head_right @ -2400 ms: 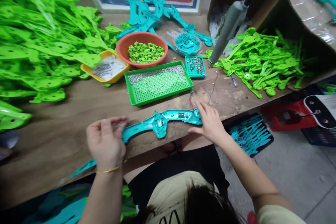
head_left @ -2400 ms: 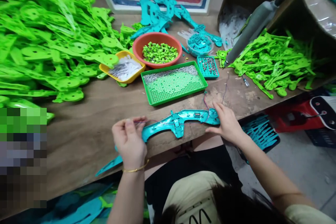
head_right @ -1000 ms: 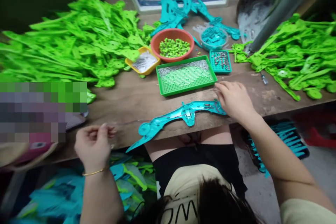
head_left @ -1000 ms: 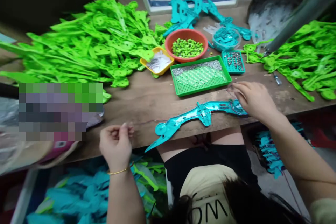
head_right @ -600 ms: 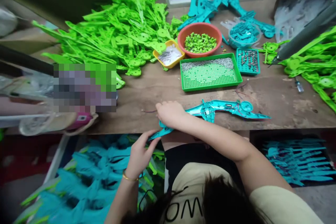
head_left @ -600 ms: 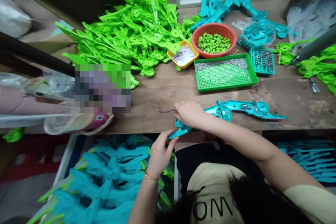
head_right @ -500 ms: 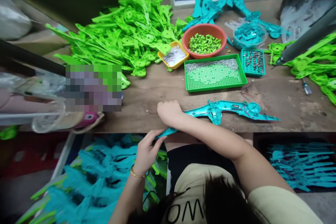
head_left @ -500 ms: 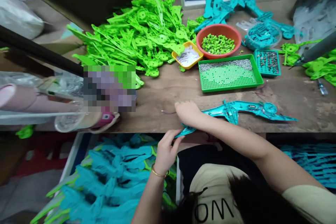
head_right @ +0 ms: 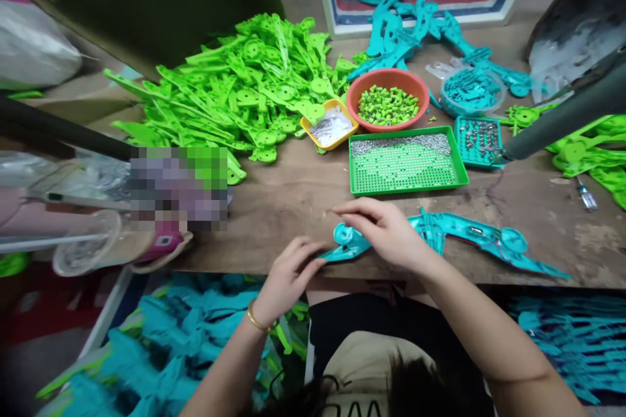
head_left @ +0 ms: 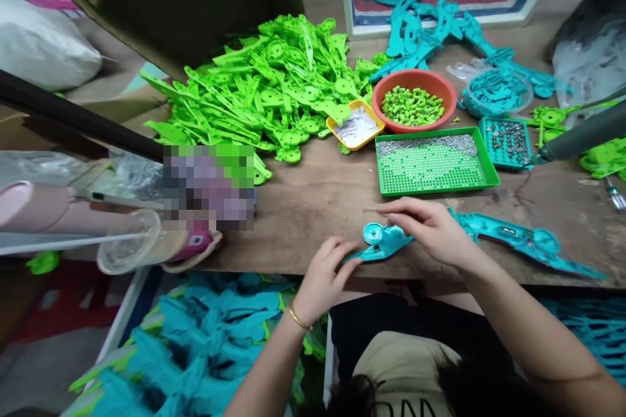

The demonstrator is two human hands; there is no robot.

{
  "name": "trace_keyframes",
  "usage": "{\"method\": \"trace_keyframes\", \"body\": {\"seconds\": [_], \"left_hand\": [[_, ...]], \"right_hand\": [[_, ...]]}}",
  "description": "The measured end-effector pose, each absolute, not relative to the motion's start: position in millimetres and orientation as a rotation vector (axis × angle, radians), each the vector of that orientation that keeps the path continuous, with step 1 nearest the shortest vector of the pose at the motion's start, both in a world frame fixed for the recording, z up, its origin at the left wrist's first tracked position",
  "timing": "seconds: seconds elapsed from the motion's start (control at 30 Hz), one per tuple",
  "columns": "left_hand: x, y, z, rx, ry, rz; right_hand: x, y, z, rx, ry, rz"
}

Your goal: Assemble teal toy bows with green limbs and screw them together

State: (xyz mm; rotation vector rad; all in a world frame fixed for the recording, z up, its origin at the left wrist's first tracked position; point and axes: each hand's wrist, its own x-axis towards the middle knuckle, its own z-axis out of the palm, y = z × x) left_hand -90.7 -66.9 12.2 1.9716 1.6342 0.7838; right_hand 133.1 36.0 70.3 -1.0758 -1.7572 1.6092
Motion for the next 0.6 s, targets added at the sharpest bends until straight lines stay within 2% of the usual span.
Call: {"method": "trace_keyframes", "body": {"seconds": [0.1,0.23,0.3,0.5,0.6], "left_hand": [[-128,-5,23,2.169,1.904,0.767],[-178,95,35,2.295,2.238,0.46],[-193,127,41,2.372,2.202,0.337],[-203,139,57,2.464,2.114,0.199],[-195,130,62,2.499,2.069,0.169]], "right_hand": [[146,35,60,-1.157,-1.619,1.544],[148,28,37,-1.223,-1.638,1.551],[147,26,28,-1.283,-1.657,1.548],[145,24,18,-1.361,-1.843,1.403],[147,25,17,-1.295,-1.782,1.482]]}}
